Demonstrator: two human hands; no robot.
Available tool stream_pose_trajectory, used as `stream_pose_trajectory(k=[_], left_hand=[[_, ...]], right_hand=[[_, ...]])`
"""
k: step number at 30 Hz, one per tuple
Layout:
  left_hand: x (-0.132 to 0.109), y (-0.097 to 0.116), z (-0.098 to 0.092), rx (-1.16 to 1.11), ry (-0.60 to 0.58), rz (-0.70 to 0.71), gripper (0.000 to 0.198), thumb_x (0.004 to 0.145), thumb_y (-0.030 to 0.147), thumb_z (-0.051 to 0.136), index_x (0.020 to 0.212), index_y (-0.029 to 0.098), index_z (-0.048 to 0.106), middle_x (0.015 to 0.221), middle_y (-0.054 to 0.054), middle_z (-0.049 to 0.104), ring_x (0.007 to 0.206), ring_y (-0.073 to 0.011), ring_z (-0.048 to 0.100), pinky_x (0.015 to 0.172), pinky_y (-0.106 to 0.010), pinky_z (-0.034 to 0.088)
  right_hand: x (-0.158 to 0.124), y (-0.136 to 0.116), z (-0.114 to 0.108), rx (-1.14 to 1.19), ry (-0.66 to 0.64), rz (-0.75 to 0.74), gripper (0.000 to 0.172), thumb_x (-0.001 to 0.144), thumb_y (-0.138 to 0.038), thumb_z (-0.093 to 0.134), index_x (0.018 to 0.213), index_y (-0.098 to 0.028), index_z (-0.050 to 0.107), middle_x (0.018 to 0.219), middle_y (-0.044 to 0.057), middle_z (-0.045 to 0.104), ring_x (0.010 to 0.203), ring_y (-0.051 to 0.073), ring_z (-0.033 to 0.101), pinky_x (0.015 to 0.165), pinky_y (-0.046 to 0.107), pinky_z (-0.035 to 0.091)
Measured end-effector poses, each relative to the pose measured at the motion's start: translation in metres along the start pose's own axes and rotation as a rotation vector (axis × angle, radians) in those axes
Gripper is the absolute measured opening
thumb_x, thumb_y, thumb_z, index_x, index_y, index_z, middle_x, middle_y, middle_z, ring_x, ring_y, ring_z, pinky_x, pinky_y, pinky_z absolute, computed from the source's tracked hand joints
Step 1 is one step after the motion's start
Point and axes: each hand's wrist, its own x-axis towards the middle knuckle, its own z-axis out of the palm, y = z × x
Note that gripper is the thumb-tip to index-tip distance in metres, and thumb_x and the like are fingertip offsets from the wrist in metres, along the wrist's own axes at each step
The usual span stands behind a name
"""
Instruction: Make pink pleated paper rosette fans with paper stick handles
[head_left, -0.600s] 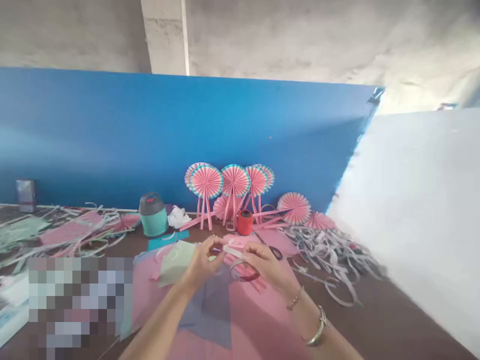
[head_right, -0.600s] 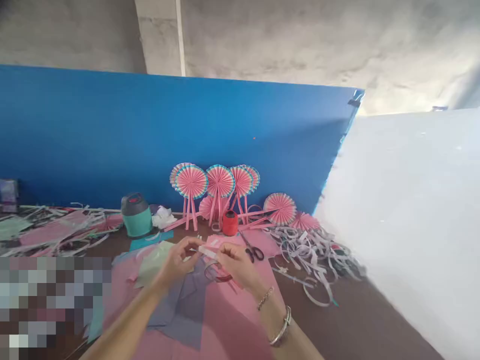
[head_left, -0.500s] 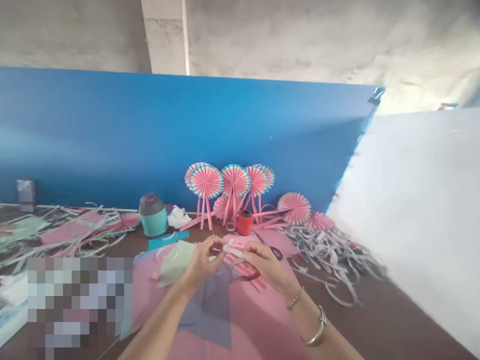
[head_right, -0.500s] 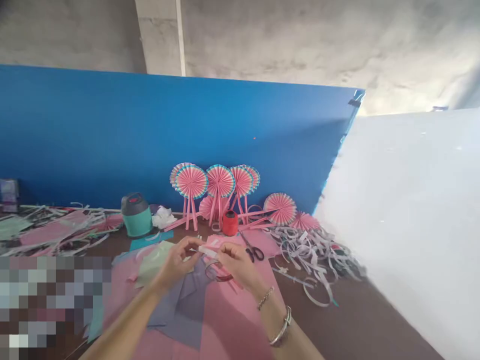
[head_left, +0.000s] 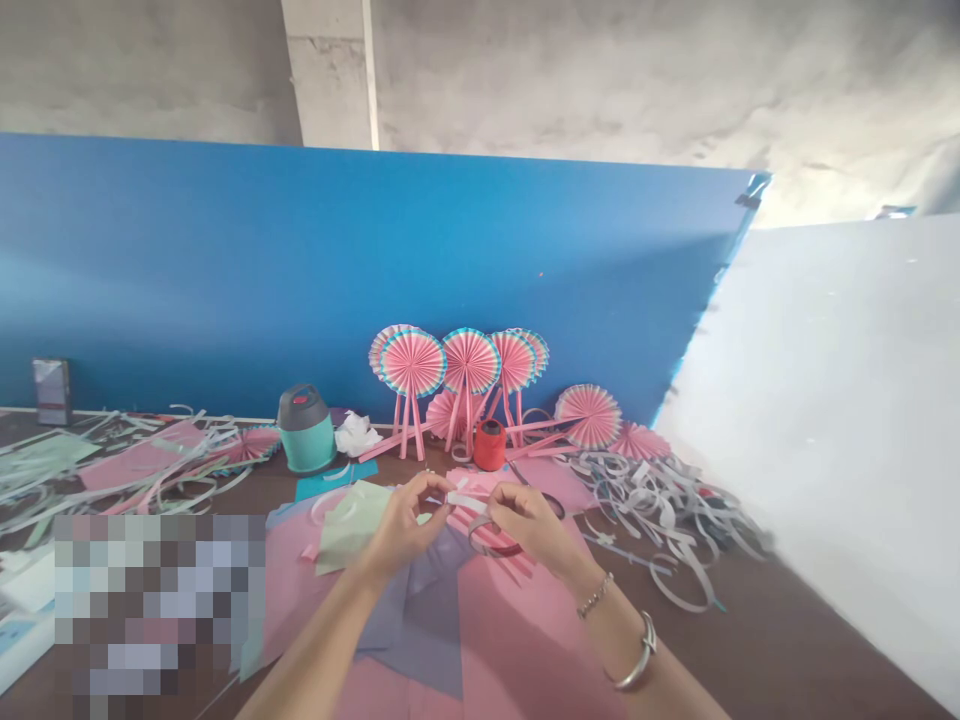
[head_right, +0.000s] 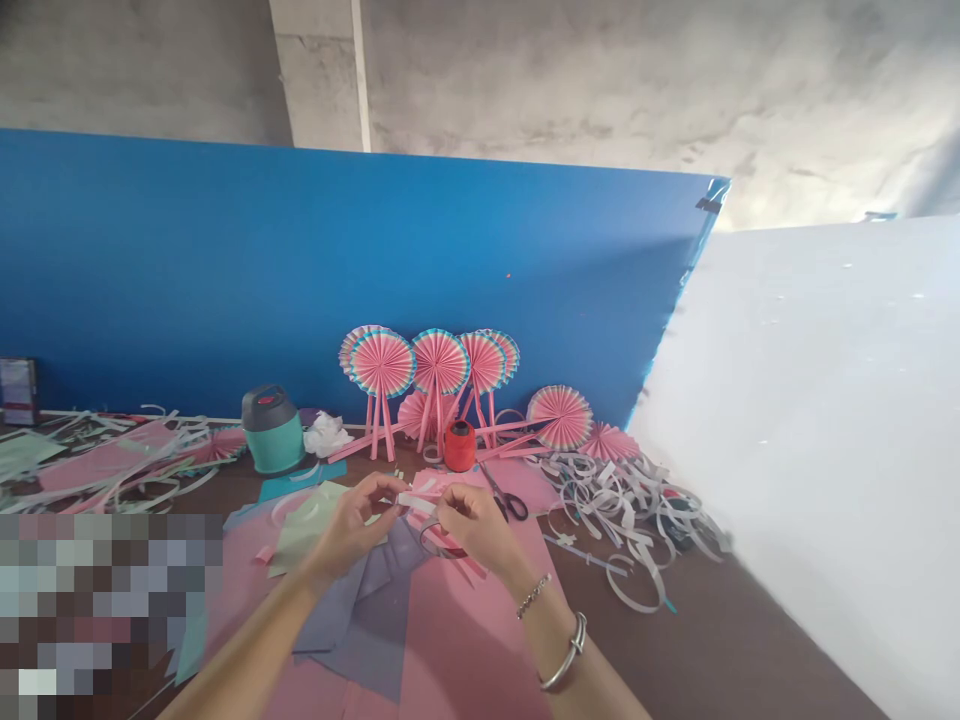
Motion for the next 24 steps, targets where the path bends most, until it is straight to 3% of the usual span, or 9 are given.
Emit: stream_pose_trajectory(k=[8, 21, 24], left_hand=[[-0.002, -0.001, -0.004, -0.103, -0.069, -0.022, 0.017, 0.085, 0.029, 0.052, 0.094, 0.018, 0.059, 0.089, -0.004, 0.059, 0.082, -0.0161, 0.058, 0.079, -0.03, 0.048], [0.001, -0.008, 0.005, -0.154, 0.045, -0.048, 0.011, 0.082, 0.028, 0.055, 0.086, 0.018, 0.06, 0.082, -0.001, 0.057, 0.074, -0.0132, 0.058, 0.073, -0.029, 0.054], [0.001, -0.008, 0.005, -0.175, 0.052, -0.058, 0.011, 0.082, 0.028, 0.055, 0.086, 0.018, 0.058, 0.081, 0.0, 0.056, 0.075, -0.0132, 0.059, 0.073, -0.03, 0.055]], right_hand=[[0.0, 0.004, 0.0, -0.077, 0.006, -0.004, 0.01, 0.069, -0.02, 0.044, 0.06, -0.018, 0.041, 0.055, -0.006, 0.033, 0.051, 0.007, 0.03, 0.047, 0.021, 0.023], [-0.002, 0.007, 0.0, -0.106, -0.035, -0.023, 0.009, 0.071, -0.02, 0.045, 0.063, -0.018, 0.046, 0.054, -0.004, 0.044, 0.049, 0.009, 0.041, 0.047, 0.021, 0.032], [-0.003, 0.003, 0.0, -0.204, 0.014, -0.017, 0.012, 0.072, -0.022, 0.048, 0.061, -0.017, 0.048, 0.055, -0.003, 0.049, 0.052, 0.01, 0.044, 0.05, 0.022, 0.033]])
